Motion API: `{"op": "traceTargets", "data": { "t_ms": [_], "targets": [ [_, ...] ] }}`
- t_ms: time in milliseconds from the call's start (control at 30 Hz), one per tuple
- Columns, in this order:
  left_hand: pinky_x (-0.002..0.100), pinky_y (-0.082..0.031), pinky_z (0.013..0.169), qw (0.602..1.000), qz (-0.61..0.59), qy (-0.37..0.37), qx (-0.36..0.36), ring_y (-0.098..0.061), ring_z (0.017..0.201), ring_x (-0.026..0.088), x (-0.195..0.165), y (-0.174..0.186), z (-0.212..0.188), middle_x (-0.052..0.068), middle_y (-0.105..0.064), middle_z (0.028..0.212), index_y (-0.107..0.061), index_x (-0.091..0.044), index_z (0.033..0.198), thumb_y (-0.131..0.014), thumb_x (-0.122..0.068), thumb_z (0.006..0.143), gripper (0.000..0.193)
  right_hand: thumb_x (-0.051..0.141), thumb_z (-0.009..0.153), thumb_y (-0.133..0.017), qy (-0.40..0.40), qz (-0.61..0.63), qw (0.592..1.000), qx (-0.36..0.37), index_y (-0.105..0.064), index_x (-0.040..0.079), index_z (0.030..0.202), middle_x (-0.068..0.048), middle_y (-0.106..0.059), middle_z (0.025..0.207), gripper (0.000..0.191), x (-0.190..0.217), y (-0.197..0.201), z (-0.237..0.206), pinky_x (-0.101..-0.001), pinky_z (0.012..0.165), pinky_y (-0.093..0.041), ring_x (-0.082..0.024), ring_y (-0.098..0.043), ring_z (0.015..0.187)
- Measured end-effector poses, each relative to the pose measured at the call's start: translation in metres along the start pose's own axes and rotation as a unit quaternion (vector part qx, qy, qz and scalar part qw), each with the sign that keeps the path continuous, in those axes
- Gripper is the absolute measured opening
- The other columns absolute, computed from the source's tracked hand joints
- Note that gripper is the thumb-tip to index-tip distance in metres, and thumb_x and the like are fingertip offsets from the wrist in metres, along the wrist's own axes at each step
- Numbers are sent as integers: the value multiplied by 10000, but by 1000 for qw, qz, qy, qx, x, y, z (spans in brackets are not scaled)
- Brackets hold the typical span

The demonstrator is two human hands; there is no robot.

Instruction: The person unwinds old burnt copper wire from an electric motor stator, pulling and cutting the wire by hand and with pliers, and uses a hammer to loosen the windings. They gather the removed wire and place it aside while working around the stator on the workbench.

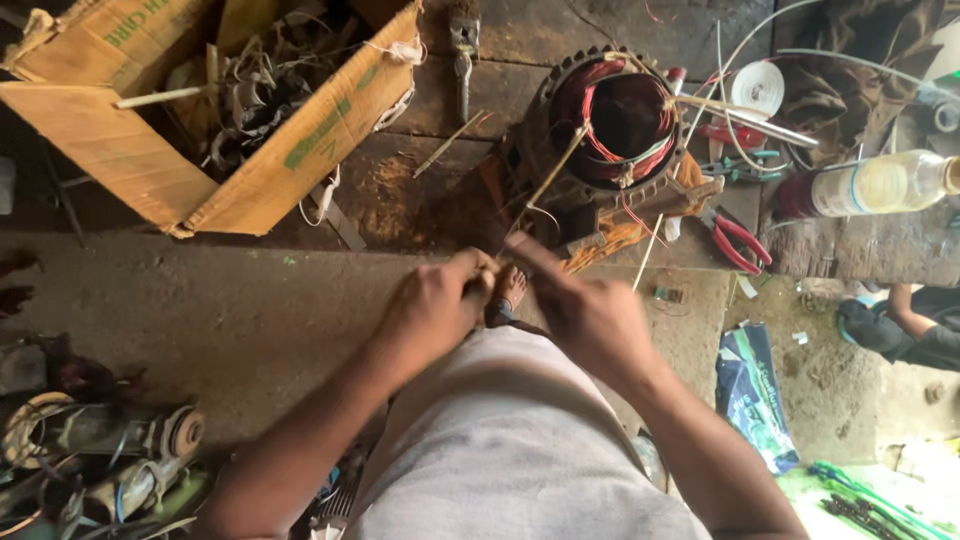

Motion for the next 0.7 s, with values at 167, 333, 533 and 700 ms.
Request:
{"op": "traceTargets", "data": {
  "t_ms": [167,333,533,700],
  "targets": [
    [297,-582,557,990,-32,-90,-102,-751,693,187,11,16,-3,97,-766,976,-651,-57,1083,-583,-84,1026,93,79,955,-631,12,-35,995,-91,-450,223,1557,-53,-608,655,644,10,21,4,-414,467,-464,-237,-592,499],
    [349,-587,643,919,244,-239,-194,-744,745,245,2,34,-18,125,-747,1047,-682,-58,1122,-630,-28,911,219,114,922,-664,-18,-103,994,-39,-530,294,1485,-80,-559,545,607,7,-5,9,-424,405,-447,-259,-572,446],
    [383,-580,690,943,223,-189,-160,-732,776,278,-9,34,-16,103,-729,985,-678,-63,1098,-653,-47,918,182,162,947,-675,40,-34,999,14,-438,278,1545,-63,-571,546,654,14,-3,14,-421,417,-459,-243,-582,425],
    [376,-547,706,938,219,-209,-171,-706,807,268,-15,35,-16,110,-728,1013,-675,-52,1109,-631,-22,897,218,149,869,-666,50,-40,998,-29,-422,256,1569,-67,-610,626,748,22,10,20,-417,442,-473,-258,-597,475]
  ]
}}
Point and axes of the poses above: each hand's wrist, its own z-axis towards the middle knuckle, its own y-axis out of the back of the hand, x = y × z, the point moved 1 cm from there along z, towards the middle knuckle
